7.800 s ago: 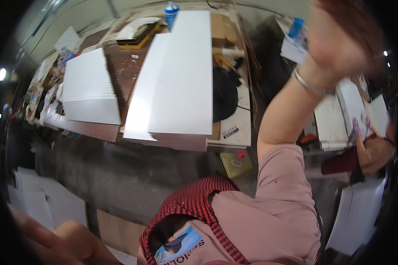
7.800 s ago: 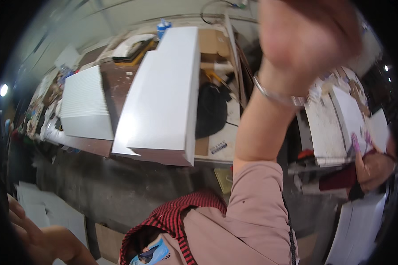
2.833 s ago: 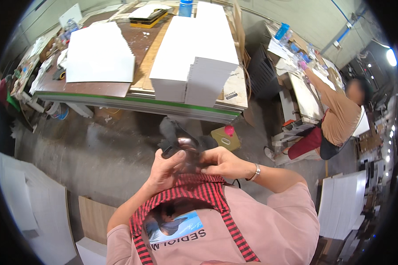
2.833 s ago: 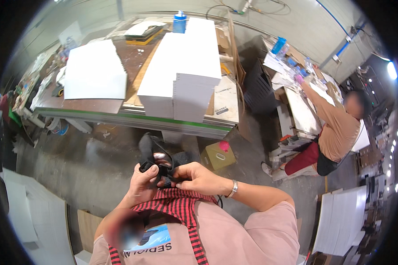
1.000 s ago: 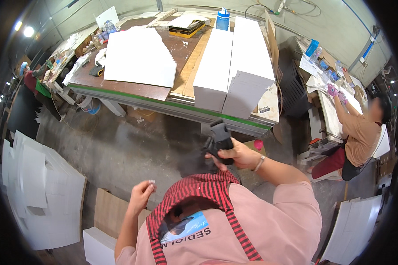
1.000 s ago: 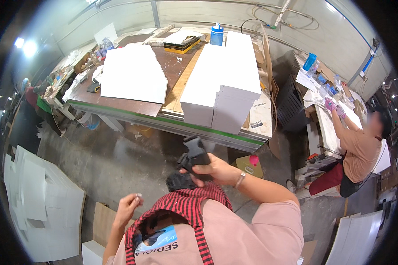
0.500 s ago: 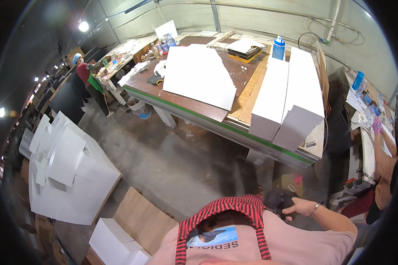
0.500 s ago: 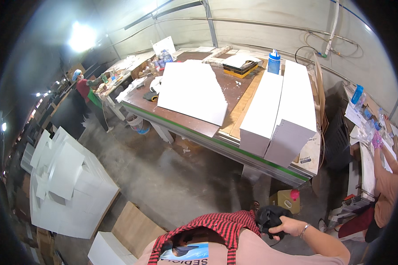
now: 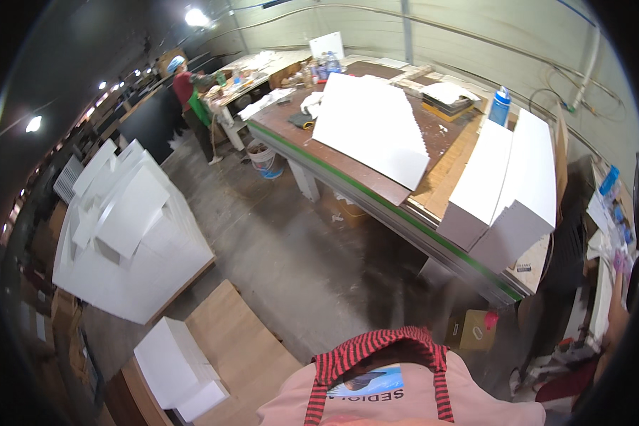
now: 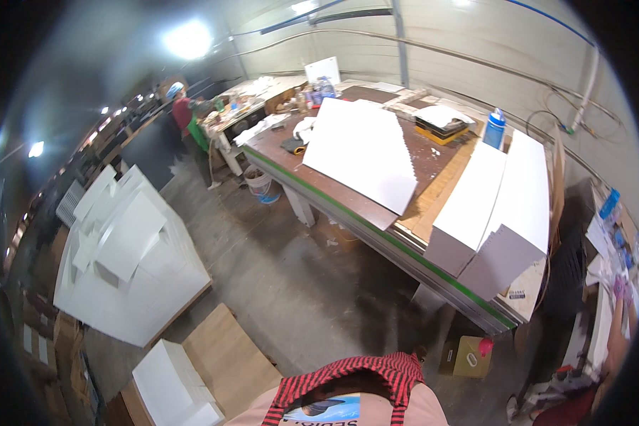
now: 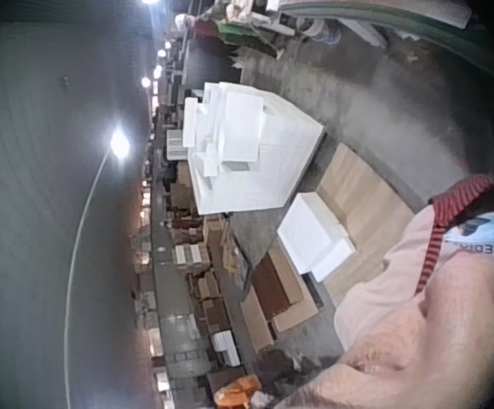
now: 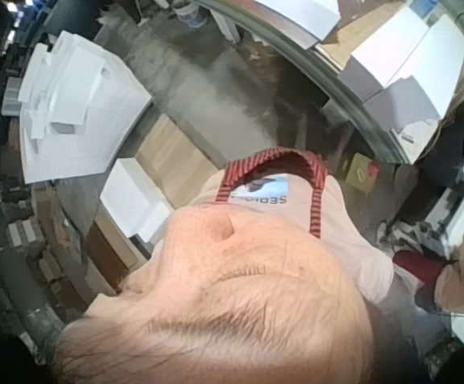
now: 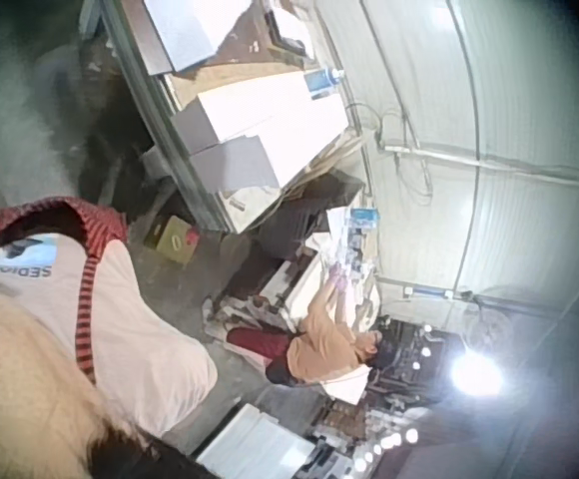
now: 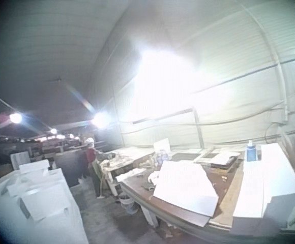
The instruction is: The person puts on a glove and wipes a stack of white corrugated foam panels with a cloth. They repeatedly wipe the edges and surfaces of the panels, occasionally lifting and repositioning the stack. The person also picks up a water bottle and a small white block while continuing to wipe the panels.
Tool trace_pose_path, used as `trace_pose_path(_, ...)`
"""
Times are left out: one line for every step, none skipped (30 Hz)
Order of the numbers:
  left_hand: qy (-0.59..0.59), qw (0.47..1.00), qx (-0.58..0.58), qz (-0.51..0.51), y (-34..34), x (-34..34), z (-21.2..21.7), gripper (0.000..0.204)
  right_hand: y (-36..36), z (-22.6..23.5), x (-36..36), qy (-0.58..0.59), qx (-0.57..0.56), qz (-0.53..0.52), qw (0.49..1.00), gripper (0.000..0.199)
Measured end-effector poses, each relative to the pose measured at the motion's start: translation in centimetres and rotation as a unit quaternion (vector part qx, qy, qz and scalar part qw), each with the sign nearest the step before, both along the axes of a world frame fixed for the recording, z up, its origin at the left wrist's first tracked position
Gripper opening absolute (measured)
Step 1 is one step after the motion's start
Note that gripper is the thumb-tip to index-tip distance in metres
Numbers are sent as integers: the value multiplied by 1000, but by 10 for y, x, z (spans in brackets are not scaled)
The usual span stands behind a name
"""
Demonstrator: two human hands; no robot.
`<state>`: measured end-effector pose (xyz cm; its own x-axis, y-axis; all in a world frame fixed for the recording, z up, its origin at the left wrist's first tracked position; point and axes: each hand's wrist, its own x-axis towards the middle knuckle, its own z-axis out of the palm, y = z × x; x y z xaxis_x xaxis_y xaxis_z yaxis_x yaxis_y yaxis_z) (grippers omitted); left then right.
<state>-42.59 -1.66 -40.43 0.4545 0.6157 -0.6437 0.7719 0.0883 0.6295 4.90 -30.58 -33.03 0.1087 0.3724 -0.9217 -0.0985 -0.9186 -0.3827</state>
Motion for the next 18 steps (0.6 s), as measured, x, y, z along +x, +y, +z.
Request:
trace_pose_path(0, 1000, -2, 5, -4, -2, 0, 31, 4, 3, 2, 1, -4, -11, 1000, 44)
trace_pose_path(0, 1000, -3, 11, -8, -5, 0, 31, 7, 6, 3, 3, -9, -23, 1000, 44)
trace_pose_path(-1, 1000, -7, 17, -13, -7, 1, 31, 11, 8, 5, 4, -14, -32, 999, 44)
trace_pose_path(0, 1000, -8, 22, -16, -9, 1, 31, 14, 9, 6, 7, -18, -39, 999, 43)
trace_pose_path(0, 1000, -11, 28, -20, -11, 2, 31, 17, 11, 8, 6, -22, -45, 999, 43)
trace_pose_path(-1, 999, -11, 33, -23, -13, 2, 31, 20, 11, 10, 6, -27, -52, 998, 42)
trace_pose_path(-2, 999, -14, 39, -27, -16, 2, 32, 21, 12, 11, 6, -30, -56, 998, 42)
trace_pose_path(-2, 999, -17, 43, -30, -17, 2, 32, 24, 12, 12, 6, -35, -57, 998, 42)
trace_pose_path(-4, 999, -21, 47, -33, -19, 1, 32, 24, 12, 13, 8, -39, -66, 997, 41)
trace_pose_path(-4, 999, -24, 49, -35, -21, 1, 32, 27, 12, 14, 8, -43, -64, 997, 41)
trace_pose_path(-4, 998, -27, 51, -37, -22, 1, 32, 26, 13, 14, 8, -44, -74, 996, 41)
trace_pose_path(-4, 998, -32, 54, -38, -23, 1, 32, 28, 13, 15, 9, -47, -78, 996, 40)
trace_pose_path(-5, 998, -36, 55, -40, -24, 0, 33, 27, 14, 14, 9, -48, -84, 995, 40)
trace_pose_path(-6, 998, -38, 57, -41, -25, 0, 33, 27, 14, 14, 11, -49, -86, 995, 40)
trace_pose_path(-6, 998, -40, 57, -42, -25, 0, 33, 26, 15, 14, 12, -51, -93, 994, 39)
trace_pose_path(-7, 997, -43, 56, -43, -26, 1, 33, 27, 16, 14, 13, -51, -97, 994, 39)
trace_pose_path(-7, 997, -45, 57, -44, -26, 1, 33, 25, 17, 14, 12, -53, -101, 993, 38)
trace_pose_path(-8, 997, -48, 56, -44, -27, 1, 34, 25, 17, 14, 13, -54, -102, 993, 38)
